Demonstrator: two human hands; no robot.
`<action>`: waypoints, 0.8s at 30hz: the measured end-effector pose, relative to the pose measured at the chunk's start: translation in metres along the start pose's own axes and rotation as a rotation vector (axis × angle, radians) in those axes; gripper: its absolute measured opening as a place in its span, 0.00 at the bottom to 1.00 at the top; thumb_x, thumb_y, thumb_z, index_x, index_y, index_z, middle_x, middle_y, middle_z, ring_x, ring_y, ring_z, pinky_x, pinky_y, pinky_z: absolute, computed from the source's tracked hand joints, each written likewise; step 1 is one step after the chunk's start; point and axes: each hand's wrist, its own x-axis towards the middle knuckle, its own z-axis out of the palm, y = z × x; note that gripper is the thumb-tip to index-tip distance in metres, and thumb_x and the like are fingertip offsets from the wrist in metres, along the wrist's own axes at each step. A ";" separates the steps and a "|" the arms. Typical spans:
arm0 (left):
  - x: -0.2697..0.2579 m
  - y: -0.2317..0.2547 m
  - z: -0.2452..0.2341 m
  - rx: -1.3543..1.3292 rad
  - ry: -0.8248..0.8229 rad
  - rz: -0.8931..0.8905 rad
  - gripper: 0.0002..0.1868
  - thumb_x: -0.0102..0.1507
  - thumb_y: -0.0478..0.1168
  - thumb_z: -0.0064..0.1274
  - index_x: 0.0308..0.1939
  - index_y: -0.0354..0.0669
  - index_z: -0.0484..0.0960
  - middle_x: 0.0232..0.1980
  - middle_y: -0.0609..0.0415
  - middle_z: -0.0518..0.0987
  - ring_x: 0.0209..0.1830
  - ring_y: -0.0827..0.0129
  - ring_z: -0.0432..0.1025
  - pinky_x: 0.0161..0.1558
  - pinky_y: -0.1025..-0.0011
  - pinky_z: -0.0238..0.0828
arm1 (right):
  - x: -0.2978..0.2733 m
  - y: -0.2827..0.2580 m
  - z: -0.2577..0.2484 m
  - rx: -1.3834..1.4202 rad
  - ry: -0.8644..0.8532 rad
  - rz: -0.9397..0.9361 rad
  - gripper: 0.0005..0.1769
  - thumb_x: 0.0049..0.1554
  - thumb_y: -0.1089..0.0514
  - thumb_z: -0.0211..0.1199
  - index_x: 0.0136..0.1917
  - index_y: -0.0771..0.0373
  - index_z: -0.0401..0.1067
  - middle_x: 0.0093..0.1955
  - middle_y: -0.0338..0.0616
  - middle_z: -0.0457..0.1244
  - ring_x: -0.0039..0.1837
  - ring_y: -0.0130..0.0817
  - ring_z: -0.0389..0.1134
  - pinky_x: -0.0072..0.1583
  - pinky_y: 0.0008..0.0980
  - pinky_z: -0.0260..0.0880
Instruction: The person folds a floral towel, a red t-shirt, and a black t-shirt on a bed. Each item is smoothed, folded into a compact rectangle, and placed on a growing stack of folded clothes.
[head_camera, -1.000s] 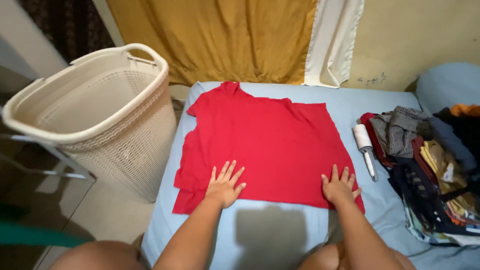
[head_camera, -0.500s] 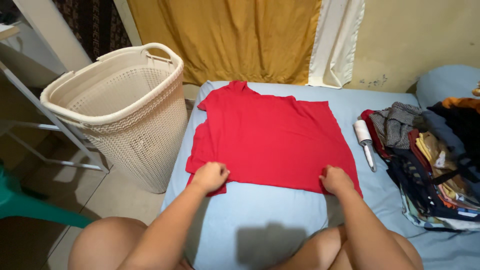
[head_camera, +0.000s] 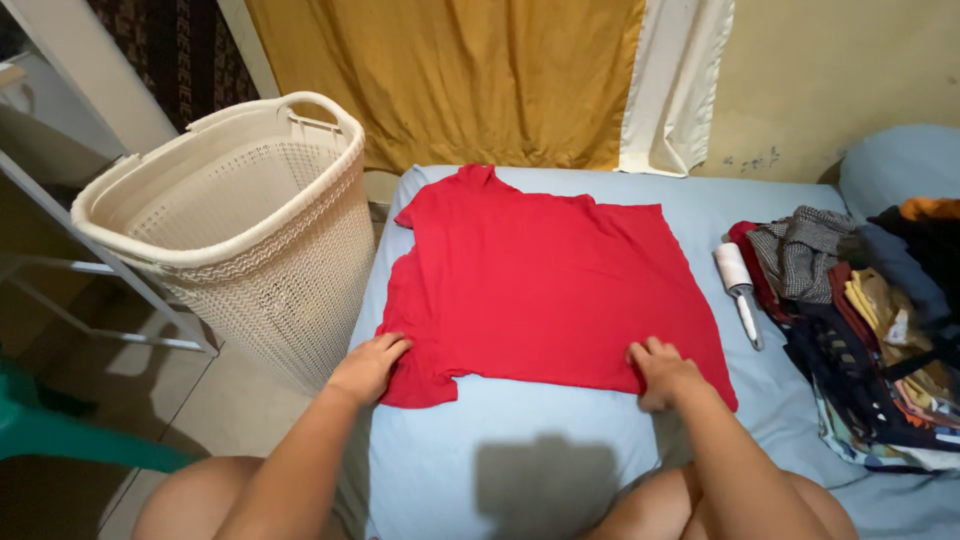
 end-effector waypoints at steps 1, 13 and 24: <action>0.000 0.002 -0.002 -0.004 -0.034 -0.050 0.25 0.62 0.34 0.52 0.64 0.51 0.74 0.69 0.53 0.72 0.66 0.53 0.68 0.67 0.60 0.64 | 0.007 0.006 0.006 -0.036 0.027 0.041 0.52 0.44 0.58 0.76 0.75 0.41 0.52 0.75 0.37 0.49 0.78 0.43 0.50 0.70 0.50 0.63; 0.022 -0.033 -0.021 -0.634 -0.187 -0.185 0.14 0.65 0.43 0.48 0.44 0.35 0.82 0.42 0.47 0.82 0.45 0.60 0.73 0.52 0.64 0.70 | 0.076 0.168 0.051 0.433 0.017 -0.067 0.09 0.47 0.58 0.66 0.30 0.61 0.84 0.30 0.44 0.72 0.36 0.35 0.73 0.45 0.36 0.71; 0.122 -0.077 -0.042 -1.239 -0.132 -0.497 0.14 0.63 0.46 0.47 0.39 0.39 0.81 0.36 0.54 0.80 0.35 0.68 0.72 0.41 0.67 0.69 | 0.072 0.177 -0.011 1.435 -0.127 0.001 0.16 0.48 0.54 0.62 0.46 0.65 0.78 0.46 0.47 0.71 0.48 0.36 0.70 0.51 0.38 0.69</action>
